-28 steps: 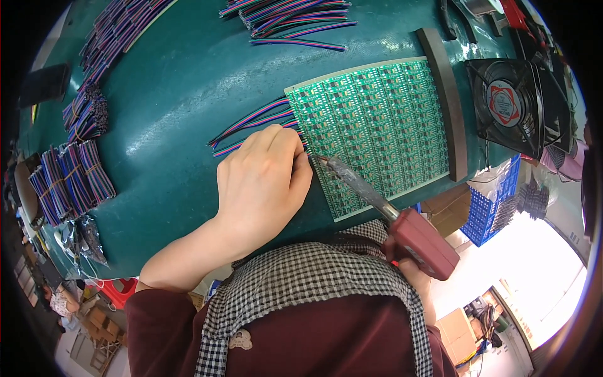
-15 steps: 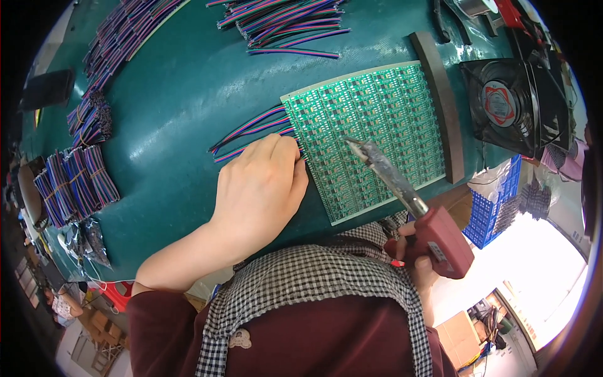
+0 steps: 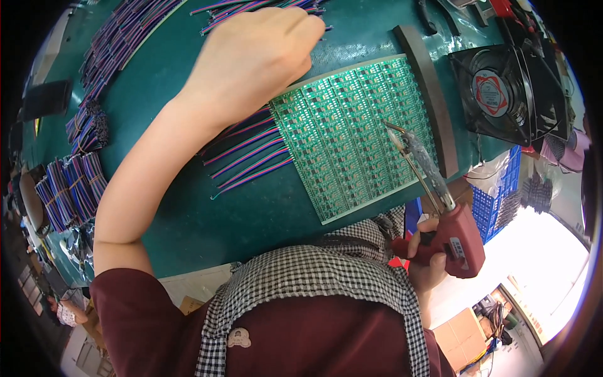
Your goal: The person solders multiple colored wires onto a printed circuit board using a soldering iron.
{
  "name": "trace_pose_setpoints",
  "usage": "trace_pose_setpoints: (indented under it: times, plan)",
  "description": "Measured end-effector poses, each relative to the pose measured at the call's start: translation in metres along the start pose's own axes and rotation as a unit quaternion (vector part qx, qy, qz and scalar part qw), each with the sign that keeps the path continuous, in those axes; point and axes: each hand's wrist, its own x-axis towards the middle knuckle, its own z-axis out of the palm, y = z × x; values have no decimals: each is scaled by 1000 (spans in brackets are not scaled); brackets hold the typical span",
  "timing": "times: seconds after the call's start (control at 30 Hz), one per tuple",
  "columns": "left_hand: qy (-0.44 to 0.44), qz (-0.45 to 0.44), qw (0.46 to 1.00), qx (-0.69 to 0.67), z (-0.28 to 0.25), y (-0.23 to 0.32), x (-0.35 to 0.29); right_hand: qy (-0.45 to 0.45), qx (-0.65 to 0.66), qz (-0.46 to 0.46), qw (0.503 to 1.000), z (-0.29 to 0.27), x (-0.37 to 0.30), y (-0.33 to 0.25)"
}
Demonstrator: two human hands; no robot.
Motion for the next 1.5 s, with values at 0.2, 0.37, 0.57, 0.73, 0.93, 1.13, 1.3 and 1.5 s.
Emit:
trace_pose_setpoints:
  times: [0.2, 0.37, 0.57, 0.73, 0.93, 1.13, 1.3, 1.5]
  plan:
    - [17, 15, 992, -122, -44, 69, -62, -79, 30, 28, 996, -4, 0, 0]
    - [-11, -47, 992, -117, -28, 91, -100, -147, 35, 141, 978, -3, 2, -5]
    - [4, -60, 993, -106, -20, 89, -103, -171, -23, 161, 972, -11, -3, 2]
    - [6, -79, 988, -132, -18, 87, -104, -230, -228, 28, 946, -23, -4, 15]
    - [14, -106, 978, -181, -20, 88, -102, -206, -136, 90, 965, -22, -6, 13]
    - [7, -106, 978, -178, -20, 87, -102, -191, -172, 50, 965, -16, -5, 12]
    - [15, -105, 979, -176, -19, 87, -101, -204, -195, 56, 958, -17, -2, 13]
    - [12, -105, 980, -171, -18, 87, -101, -227, -249, 10, 941, -24, -5, 18]
